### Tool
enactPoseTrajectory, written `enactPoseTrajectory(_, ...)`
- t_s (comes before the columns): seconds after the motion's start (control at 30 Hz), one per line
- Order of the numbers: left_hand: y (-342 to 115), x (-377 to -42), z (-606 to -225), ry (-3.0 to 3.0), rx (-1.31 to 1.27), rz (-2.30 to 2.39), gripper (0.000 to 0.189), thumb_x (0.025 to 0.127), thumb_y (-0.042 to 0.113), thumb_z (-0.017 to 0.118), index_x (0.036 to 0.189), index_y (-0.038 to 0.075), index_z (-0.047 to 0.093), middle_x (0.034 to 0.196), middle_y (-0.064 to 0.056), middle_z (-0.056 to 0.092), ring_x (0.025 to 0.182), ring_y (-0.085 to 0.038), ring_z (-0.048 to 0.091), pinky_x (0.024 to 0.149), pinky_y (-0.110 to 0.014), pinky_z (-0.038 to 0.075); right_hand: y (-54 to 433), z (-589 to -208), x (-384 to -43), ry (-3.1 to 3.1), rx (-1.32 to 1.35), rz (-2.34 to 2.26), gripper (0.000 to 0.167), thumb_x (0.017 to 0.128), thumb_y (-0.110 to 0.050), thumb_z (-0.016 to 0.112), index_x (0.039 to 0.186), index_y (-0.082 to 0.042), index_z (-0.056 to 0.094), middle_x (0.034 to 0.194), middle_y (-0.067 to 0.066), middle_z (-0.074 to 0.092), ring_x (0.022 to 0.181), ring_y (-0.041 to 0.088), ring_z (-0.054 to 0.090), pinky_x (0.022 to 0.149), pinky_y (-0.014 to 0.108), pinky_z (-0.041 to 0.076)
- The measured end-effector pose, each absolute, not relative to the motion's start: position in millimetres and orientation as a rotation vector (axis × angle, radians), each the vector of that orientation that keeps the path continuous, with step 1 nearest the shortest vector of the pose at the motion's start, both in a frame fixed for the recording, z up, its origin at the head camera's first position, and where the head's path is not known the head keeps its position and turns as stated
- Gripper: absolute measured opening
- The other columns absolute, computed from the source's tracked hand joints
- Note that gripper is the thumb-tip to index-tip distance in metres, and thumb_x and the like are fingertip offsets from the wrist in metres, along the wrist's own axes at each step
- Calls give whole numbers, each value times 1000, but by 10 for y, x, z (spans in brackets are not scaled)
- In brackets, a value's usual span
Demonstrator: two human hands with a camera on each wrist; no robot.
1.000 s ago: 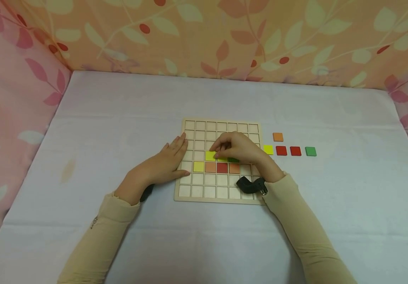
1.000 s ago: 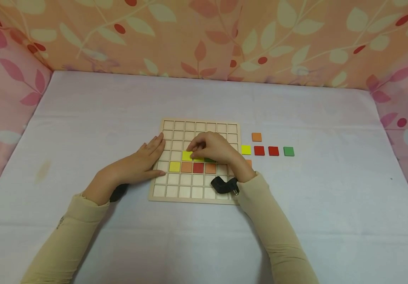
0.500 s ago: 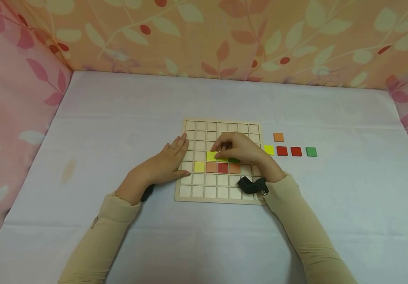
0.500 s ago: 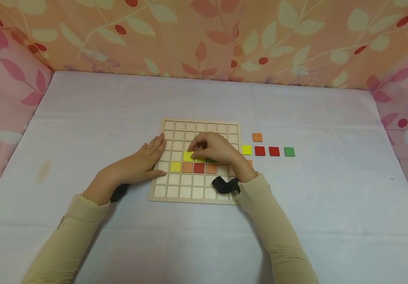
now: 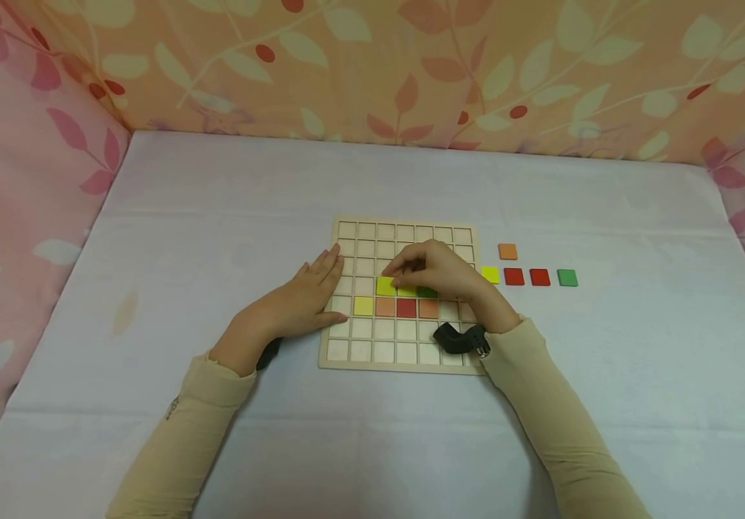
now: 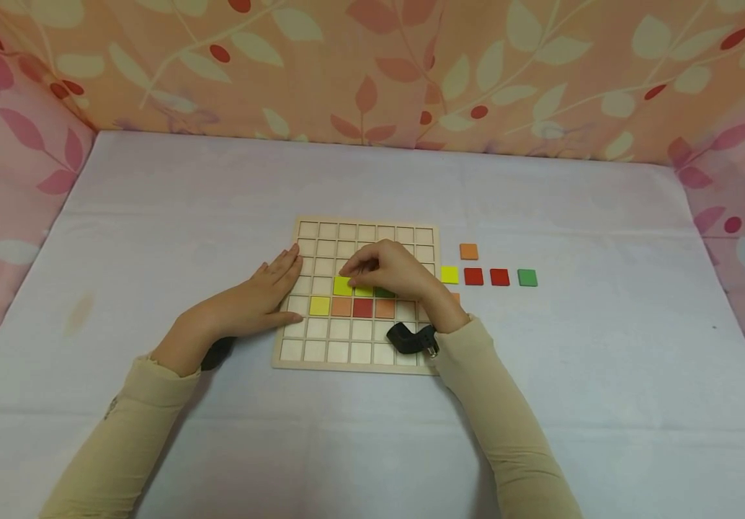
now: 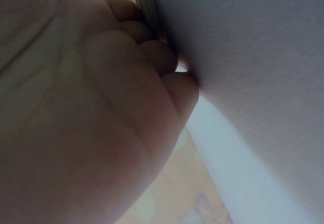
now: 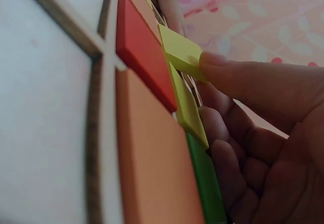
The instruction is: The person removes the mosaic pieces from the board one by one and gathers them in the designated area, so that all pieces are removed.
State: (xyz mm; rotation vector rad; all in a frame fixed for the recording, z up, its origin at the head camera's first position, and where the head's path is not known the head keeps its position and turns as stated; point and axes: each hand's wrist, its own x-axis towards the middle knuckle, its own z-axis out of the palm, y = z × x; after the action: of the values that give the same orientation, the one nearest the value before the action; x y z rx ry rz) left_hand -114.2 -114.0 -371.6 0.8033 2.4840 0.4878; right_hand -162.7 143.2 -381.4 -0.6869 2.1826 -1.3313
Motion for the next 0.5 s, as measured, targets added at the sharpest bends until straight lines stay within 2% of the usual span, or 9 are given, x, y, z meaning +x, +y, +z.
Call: enactPoseTrajectory(0.5,-1138,-1133,-3706,2485,800,496,88,94,35,58,147,-7,2,155,-19,-13,143,-30,-7,114,-49,6,1431,-3827,-1616,2220,-791,-1346,10,83,-4,71,92,-5,74,83,4,65,75,20,57,66,26,47)
